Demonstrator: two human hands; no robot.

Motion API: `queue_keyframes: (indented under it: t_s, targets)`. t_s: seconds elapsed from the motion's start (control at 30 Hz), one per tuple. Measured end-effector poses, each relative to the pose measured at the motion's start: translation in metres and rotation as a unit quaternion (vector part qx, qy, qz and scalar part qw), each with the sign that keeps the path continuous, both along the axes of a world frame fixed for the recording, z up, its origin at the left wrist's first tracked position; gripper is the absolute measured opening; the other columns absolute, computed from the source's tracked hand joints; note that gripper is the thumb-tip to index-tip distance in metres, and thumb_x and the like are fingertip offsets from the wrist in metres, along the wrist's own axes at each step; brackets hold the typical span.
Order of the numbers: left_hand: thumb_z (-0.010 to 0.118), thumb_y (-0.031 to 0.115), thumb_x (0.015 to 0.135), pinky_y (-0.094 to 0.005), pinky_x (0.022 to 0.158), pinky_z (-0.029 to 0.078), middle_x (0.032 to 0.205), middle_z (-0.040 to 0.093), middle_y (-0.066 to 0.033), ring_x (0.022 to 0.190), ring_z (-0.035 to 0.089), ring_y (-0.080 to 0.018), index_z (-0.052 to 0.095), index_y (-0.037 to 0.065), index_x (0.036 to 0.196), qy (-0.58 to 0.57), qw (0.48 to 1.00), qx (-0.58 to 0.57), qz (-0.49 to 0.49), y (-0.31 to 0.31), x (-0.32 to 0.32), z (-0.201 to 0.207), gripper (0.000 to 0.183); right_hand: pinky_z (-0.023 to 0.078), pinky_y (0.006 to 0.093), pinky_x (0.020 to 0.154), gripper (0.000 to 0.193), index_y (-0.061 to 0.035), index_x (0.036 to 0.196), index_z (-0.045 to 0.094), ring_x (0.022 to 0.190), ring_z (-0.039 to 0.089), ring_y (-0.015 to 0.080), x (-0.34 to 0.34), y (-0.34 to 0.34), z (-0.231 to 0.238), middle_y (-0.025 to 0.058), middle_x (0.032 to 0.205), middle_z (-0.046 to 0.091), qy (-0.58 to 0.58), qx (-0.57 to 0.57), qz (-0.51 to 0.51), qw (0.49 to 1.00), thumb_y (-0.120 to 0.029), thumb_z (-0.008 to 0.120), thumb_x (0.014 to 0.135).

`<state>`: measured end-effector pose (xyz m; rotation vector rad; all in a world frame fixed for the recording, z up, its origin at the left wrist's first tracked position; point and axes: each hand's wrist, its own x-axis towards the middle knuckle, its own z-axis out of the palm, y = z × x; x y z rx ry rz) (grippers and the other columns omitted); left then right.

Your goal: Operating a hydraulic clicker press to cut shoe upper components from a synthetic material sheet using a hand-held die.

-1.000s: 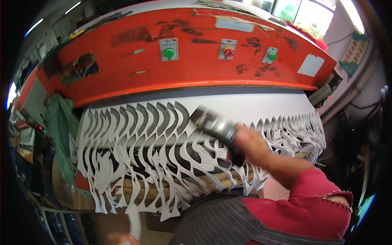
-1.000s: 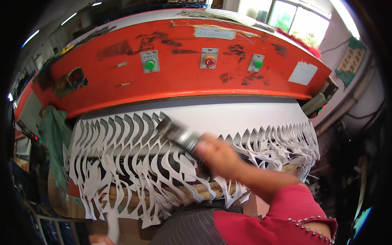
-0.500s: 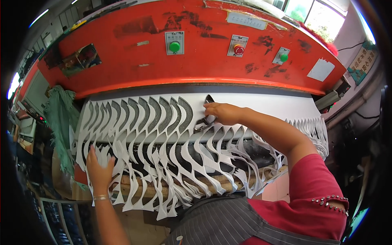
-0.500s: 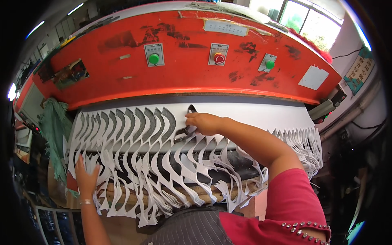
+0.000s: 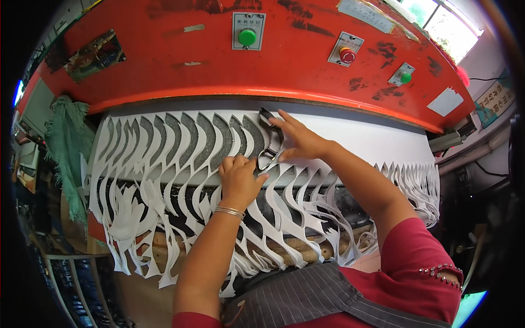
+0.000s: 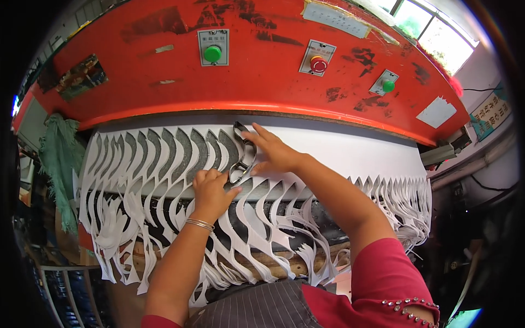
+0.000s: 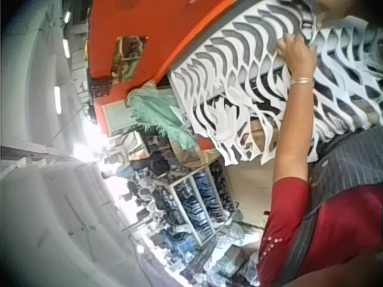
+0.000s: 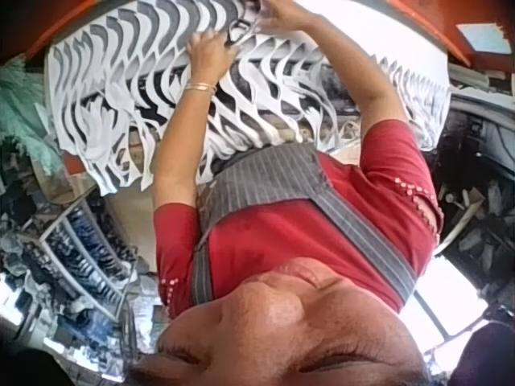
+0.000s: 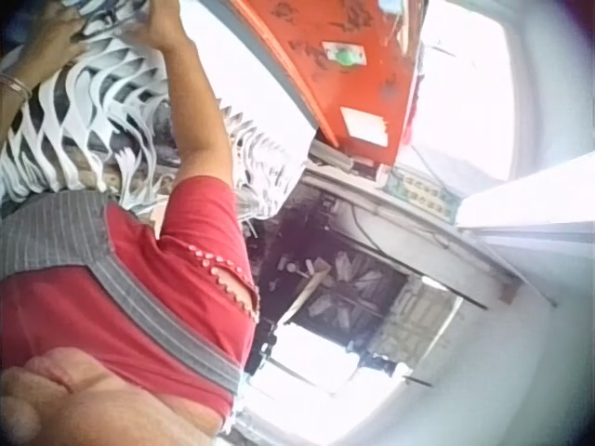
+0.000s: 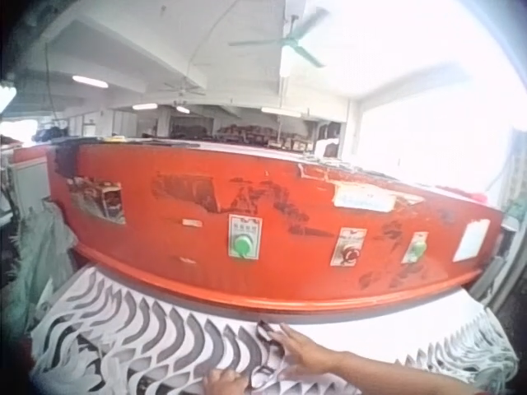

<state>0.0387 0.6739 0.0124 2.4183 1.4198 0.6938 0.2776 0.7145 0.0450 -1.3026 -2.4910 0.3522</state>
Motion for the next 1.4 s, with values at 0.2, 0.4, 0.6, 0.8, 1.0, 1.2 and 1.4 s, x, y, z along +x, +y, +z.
queue_keyframes:
  t_s: [0.2,0.4,0.6,0.8,1.0,1.2,1.4]
  targets:
    - [0.077,0.034,0.07,-0.0422,0.094,0.032,0.09,0.057,-0.0014,0.099,0.044,-0.0242,0.071,0.01,0.106,-0.062,0.998,0.024,-0.012,0.005,0.004,-0.011,0.044,0.012,0.0505,0.115,0.124,-0.0001,0.147,0.018,0.139,0.028,0.0358,0.002,-0.002,-0.026,0.0278,0.144,0.034,0.06,-0.048,-0.091,0.993,-0.056,0.082,0.056]
    - [0.076,0.032,0.07,-0.0428,0.093,0.033,0.088,0.056,-0.0011,0.097,0.044,-0.0242,0.071,0.009,0.105,-0.065,0.997,0.032,-0.016,0.011,0.006,-0.014,0.042,0.011,0.0495,0.115,0.124,-0.0034,0.147,0.018,0.137,0.032,0.0351,0.005,0.004,-0.03,0.0226,0.146,0.035,0.051,-0.055,-0.089,0.993,-0.055,0.083,0.055]
    - [0.076,0.032,0.071,-0.0428,0.093,0.033,0.088,0.056,-0.0013,0.096,0.044,-0.0247,0.071,0.009,0.105,-0.055,0.997,0.052,-0.022,0.018,0.004,-0.006,0.041,0.011,0.0499,0.115,0.123,-0.0016,0.147,0.017,0.139,0.028,0.0345,0.001,0.012,-0.02,0.025,0.147,0.031,0.039,-0.052,-0.074,0.995,-0.056,0.081,0.059]
    - [0.076,0.032,0.071,-0.0422,0.094,0.033,0.091,0.057,-0.0017,0.099,0.045,-0.0258,0.07,0.008,0.106,-0.045,0.998,0.05,-0.02,0.008,0.01,-0.001,0.043,0.012,0.0512,0.115,0.123,-0.0004,0.148,0.013,0.141,0.023,0.0364,0.003,0.0,0.0,0.027,0.148,0.027,0.014,-0.053,-0.068,0.996,-0.058,0.079,0.061]
    - [0.077,0.035,0.074,-0.0414,0.1,0.036,0.117,0.057,-0.0175,0.113,0.045,-0.0342,0.055,0.002,0.127,-0.075,0.995,-0.062,-0.011,0.009,-0.019,0.04,0.066,0.029,0.0487,0.107,0.096,-0.0033,0.141,0.036,0.129,0.043,0.0334,0.018,-0.058,0.105,0.0162,0.139,0.047,0.03,0.027,-0.06,0.997,-0.052,0.076,0.069]
    - [0.069,0.015,0.083,-0.0375,0.077,0.045,0.087,0.062,-0.0089,0.081,0.056,-0.0281,0.068,0.004,0.094,-0.239,0.949,0.204,-0.026,0.015,-0.008,0.157,0.016,0.027,0.0411,0.109,0.053,0.0007,0.137,0.042,0.134,0.035,0.0293,0.142,-0.086,0.179,0.0153,0.143,0.041,0.309,0.447,-0.329,0.772,-0.031,0.051,0.096]
    - [0.063,0.021,0.086,-0.0398,0.061,0.038,0.07,0.049,-0.0061,0.065,0.048,-0.0273,0.053,0.008,0.068,-0.106,0.9,0.422,-0.03,0.054,0.017,0.198,0.024,0.018,0.048,0.112,0.064,-0.0037,0.142,0.035,0.139,0.025,0.0356,0.2,-0.05,0.177,0.0219,0.15,0.026,0.199,0.552,-0.537,0.606,-0.05,0.034,0.099]
